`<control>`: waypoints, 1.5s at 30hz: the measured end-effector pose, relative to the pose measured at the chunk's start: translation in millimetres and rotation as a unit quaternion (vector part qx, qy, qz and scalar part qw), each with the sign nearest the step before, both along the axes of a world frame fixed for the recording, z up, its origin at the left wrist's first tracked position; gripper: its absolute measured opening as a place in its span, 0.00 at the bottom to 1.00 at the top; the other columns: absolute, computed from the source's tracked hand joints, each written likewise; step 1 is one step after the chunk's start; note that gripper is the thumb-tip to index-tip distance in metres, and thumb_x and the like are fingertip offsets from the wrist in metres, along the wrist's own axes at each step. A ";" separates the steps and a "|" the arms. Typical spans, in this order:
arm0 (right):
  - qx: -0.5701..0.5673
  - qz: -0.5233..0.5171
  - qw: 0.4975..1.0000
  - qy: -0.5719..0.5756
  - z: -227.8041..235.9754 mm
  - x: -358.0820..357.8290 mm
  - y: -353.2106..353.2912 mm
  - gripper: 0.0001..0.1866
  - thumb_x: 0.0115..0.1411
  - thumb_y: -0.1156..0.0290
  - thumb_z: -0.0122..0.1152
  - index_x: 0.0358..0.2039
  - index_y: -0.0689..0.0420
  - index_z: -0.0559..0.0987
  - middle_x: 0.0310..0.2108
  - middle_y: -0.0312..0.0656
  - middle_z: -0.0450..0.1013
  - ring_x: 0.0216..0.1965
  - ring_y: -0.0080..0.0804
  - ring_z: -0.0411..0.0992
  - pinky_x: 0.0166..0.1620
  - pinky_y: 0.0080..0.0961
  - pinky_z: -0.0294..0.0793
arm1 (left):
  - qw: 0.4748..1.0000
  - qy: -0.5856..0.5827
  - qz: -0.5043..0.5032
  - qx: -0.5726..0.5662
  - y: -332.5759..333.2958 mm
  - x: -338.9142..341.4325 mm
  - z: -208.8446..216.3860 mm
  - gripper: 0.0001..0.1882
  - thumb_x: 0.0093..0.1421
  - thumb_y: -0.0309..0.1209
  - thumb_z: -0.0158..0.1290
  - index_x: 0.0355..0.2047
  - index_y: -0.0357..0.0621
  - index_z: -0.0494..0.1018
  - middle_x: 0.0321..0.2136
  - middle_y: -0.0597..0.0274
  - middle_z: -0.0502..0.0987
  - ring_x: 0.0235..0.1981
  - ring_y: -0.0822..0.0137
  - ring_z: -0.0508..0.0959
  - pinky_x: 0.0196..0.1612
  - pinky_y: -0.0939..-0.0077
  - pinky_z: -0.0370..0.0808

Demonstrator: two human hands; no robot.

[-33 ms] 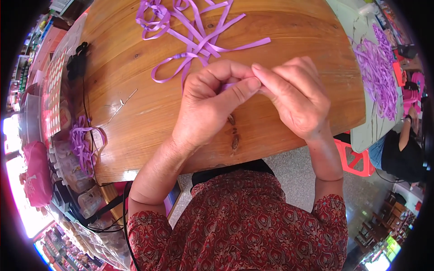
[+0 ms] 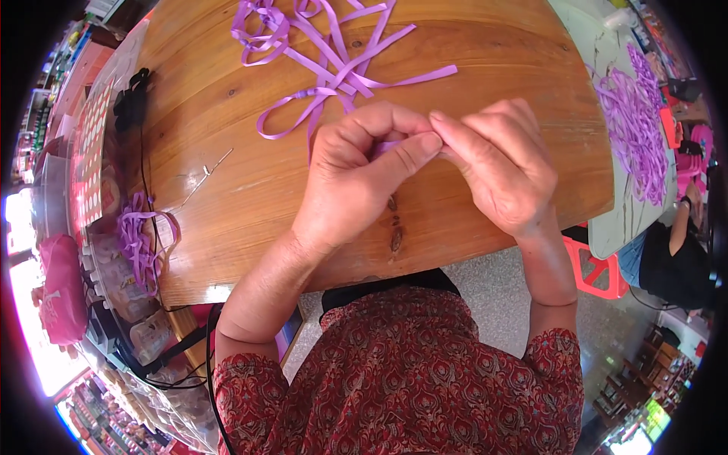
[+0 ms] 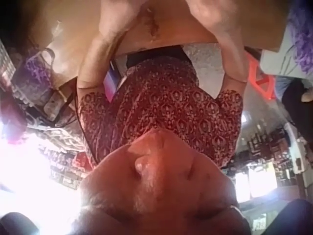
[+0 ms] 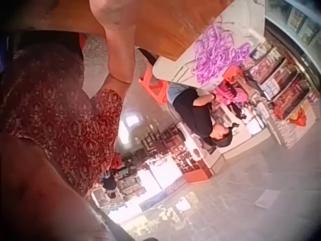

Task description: The person rolls a purple ribbon into a small bud by hand and then repeats the process, connecting several rolled shapes along the lengths of the ribbons.

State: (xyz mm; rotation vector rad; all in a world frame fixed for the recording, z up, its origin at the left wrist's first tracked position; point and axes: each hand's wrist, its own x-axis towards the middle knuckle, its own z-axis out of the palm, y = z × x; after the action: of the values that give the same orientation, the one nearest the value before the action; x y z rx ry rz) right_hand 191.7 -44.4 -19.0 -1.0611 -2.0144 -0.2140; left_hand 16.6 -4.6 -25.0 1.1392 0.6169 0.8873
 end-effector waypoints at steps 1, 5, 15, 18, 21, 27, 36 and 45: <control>0.002 0.007 1.000 0.001 0.6 0.3 0.1 0.19 0.38 0.78 0.69 0.36 0.63 0.81 0.25 0.38 0.71 0.25 0.30 0.67 0.28 0.26 0.63 | 1.000 0.001 0.007 0.002 -0.9 0.4 -1.1 0.03 0.59 0.21 0.54 0.34 0.36 0.74 0.27 0.68 0.77 0.28 0.84 0.72 0.32 0.91 0.68; -0.035 0.002 0.999 -0.022 1.9 9.1 -10.1 0.13 0.41 0.79 0.67 0.32 0.63 0.80 0.25 0.37 0.72 0.25 0.32 0.68 0.30 0.27 0.63 | 0.988 0.090 0.016 0.121 -4.1 1.4 -2.2 0.00 0.58 0.20 0.54 0.29 0.36 0.74 0.21 0.74 0.71 0.21 0.85 0.65 0.23 0.89 0.62; -0.059 -0.015 0.998 -0.006 -0.5 20.0 -18.6 0.07 0.47 0.78 0.64 0.30 0.63 0.80 0.24 0.37 0.72 0.25 0.32 0.68 0.32 0.28 0.64 | 0.983 0.107 0.027 0.147 -6.3 3.4 -5.0 0.02 0.55 0.19 0.56 0.27 0.38 0.74 0.18 0.74 0.68 0.19 0.85 0.63 0.21 0.87 0.60; -0.057 -0.011 0.998 0.001 -1.4 20.7 -19.1 0.08 0.47 0.78 0.65 0.30 0.63 0.80 0.24 0.37 0.72 0.25 0.32 0.67 0.31 0.28 0.64 | 0.984 0.105 0.028 0.144 -6.1 2.7 -4.8 0.02 0.55 0.19 0.56 0.27 0.38 0.75 0.18 0.74 0.68 0.19 0.85 0.62 0.21 0.87 0.60; -0.049 -0.007 0.999 0.003 -1.3 22.8 -21.0 0.08 0.46 0.77 0.65 0.30 0.63 0.80 0.23 0.37 0.71 0.24 0.31 0.67 0.31 0.28 0.64 | 0.981 0.102 0.032 0.163 -6.6 3.0 -4.7 0.02 0.55 0.19 0.56 0.26 0.38 0.75 0.18 0.74 0.68 0.18 0.84 0.61 0.20 0.87 0.59; -0.067 -0.003 0.998 -0.011 3.4 26.1 -23.2 0.08 0.47 0.79 0.64 0.30 0.62 0.80 0.24 0.38 0.71 0.25 0.32 0.67 0.31 0.28 0.64 | 0.980 0.095 0.027 0.175 -7.2 3.2 -3.4 0.02 0.55 0.19 0.56 0.27 0.38 0.75 0.18 0.74 0.69 0.19 0.85 0.61 0.20 0.86 0.59; -0.154 0.009 0.987 0.032 -0.8 13.5 22.1 0.12 0.48 0.78 0.65 0.36 0.60 0.78 0.33 0.42 0.73 0.32 0.39 0.70 0.39 0.30 0.69 | 0.982 -0.143 0.116 0.048 13.7 -23.3 18.4 0.01 0.57 0.22 0.54 0.30 0.41 0.75 0.22 0.72 0.73 0.19 0.83 0.64 0.23 0.88 0.61; -0.151 0.087 0.984 -0.039 -21.4 -35.7 110.4 0.11 0.51 0.72 0.63 0.37 0.58 0.79 0.39 0.38 0.71 0.40 0.37 0.70 0.44 0.31 0.68 | 0.916 -0.369 0.145 0.058 62.9 -83.3 35.1 0.06 0.63 0.28 0.47 0.35 0.40 0.71 0.16 0.74 0.54 0.15 0.79 0.50 0.20 0.82 0.48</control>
State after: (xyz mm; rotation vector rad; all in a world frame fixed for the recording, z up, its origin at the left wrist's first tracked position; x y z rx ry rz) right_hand 156.0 66.1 -40.4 -1.0640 -2.2453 0.1490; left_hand -66.7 58.3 10.1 0.7310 0.1003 1.5240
